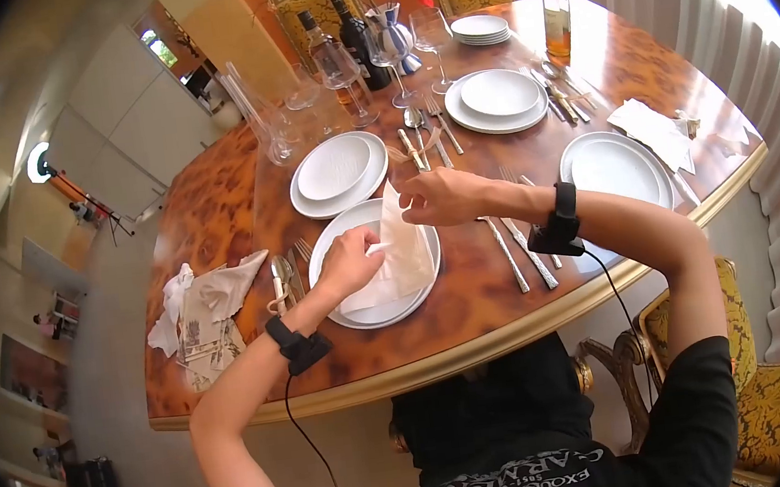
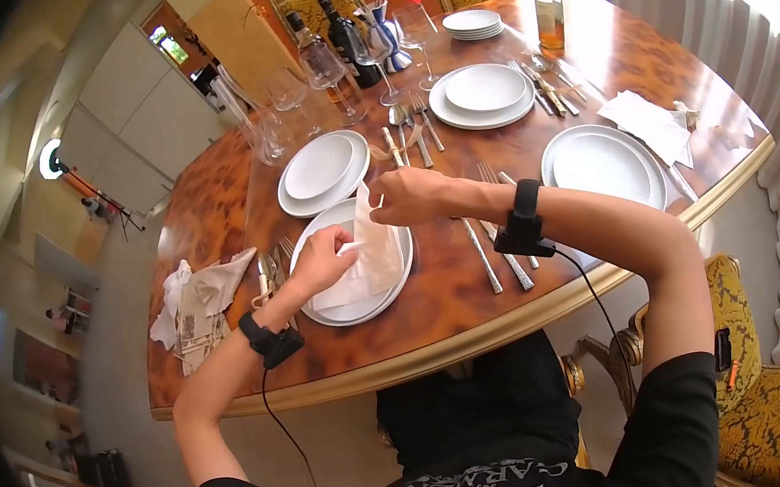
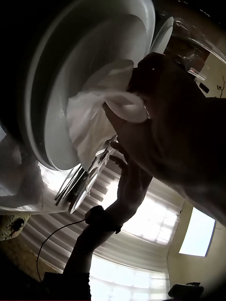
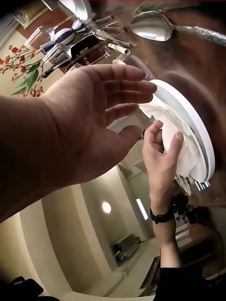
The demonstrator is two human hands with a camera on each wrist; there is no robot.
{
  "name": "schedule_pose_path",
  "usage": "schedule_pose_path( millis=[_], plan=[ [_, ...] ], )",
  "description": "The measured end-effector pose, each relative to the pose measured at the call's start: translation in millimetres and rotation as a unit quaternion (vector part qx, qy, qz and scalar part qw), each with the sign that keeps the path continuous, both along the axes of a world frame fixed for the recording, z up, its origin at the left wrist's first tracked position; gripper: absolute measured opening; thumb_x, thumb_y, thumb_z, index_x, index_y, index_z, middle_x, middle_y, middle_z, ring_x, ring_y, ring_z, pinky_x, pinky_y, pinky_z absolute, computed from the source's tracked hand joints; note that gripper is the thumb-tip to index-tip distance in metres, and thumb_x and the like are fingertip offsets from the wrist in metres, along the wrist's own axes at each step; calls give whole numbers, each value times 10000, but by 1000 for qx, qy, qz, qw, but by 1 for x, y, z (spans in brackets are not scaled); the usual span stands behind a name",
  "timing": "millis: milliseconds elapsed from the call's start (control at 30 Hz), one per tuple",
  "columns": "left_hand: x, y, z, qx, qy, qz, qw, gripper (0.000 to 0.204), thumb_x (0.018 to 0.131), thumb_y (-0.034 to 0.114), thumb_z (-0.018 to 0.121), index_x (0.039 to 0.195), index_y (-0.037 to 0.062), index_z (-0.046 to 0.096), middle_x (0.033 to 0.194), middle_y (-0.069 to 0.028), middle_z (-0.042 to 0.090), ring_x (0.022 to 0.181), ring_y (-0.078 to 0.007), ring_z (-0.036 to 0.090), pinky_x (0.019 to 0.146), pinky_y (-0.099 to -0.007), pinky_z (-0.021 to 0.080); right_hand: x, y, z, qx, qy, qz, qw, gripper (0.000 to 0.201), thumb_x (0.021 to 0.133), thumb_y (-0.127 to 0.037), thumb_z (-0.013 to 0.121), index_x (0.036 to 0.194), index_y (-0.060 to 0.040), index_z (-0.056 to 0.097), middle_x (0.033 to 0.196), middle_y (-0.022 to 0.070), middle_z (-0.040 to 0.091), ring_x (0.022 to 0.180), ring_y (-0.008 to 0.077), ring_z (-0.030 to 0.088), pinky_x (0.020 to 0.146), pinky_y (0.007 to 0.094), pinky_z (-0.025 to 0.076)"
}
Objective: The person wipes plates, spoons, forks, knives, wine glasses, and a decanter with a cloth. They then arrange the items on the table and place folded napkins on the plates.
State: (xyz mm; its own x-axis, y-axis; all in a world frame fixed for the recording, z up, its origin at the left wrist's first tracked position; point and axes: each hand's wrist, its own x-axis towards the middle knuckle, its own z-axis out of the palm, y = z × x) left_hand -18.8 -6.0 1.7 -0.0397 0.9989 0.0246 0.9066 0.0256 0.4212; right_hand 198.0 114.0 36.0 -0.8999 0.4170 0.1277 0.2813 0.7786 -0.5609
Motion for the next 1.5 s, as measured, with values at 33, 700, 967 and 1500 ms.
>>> schedule_pose_path(
  millis=[33,700,967,1500],
  plan=[
    [-5,1,2,2,6,1,1000,385,770,270,721,991,-34,635,881,-171,684,814,-303,667,722,-397,513,-3,-1,1,-31,35,-15,999,419,871,-311,634,1123,23,609,1004,200,694,940,317,683,844,404,519],
    [88,41,88,288,5,-185,939,497,904,245,615,1297,-23,470,1273,-219,535,1166,-346,535,978,-435,422,47,2,34,-415,308,-186,836,252,891,-248,679,971,-11,647,835,8,650,727,66,598,608,220,459],
    [173,103,101,-57,-462,-327,823,670,867,247,680,1398,4,353,1249,-124,540,1114,-195,582,940,-330,493,151,-8,52,-410,408,-116,807,286,912,-173,665,1122,19,636,891,11,678,720,42,582,593,186,430],
    [316,163,84,-126,-482,-269,824,299,1000,217,530,1184,-13,584,1025,-58,683,882,-123,674,788,-249,540,317,-4,21,-207,386,-282,854,293,873,-80,577,1131,48,626,911,60,693,783,105,648,683,251,552]
  ],
)
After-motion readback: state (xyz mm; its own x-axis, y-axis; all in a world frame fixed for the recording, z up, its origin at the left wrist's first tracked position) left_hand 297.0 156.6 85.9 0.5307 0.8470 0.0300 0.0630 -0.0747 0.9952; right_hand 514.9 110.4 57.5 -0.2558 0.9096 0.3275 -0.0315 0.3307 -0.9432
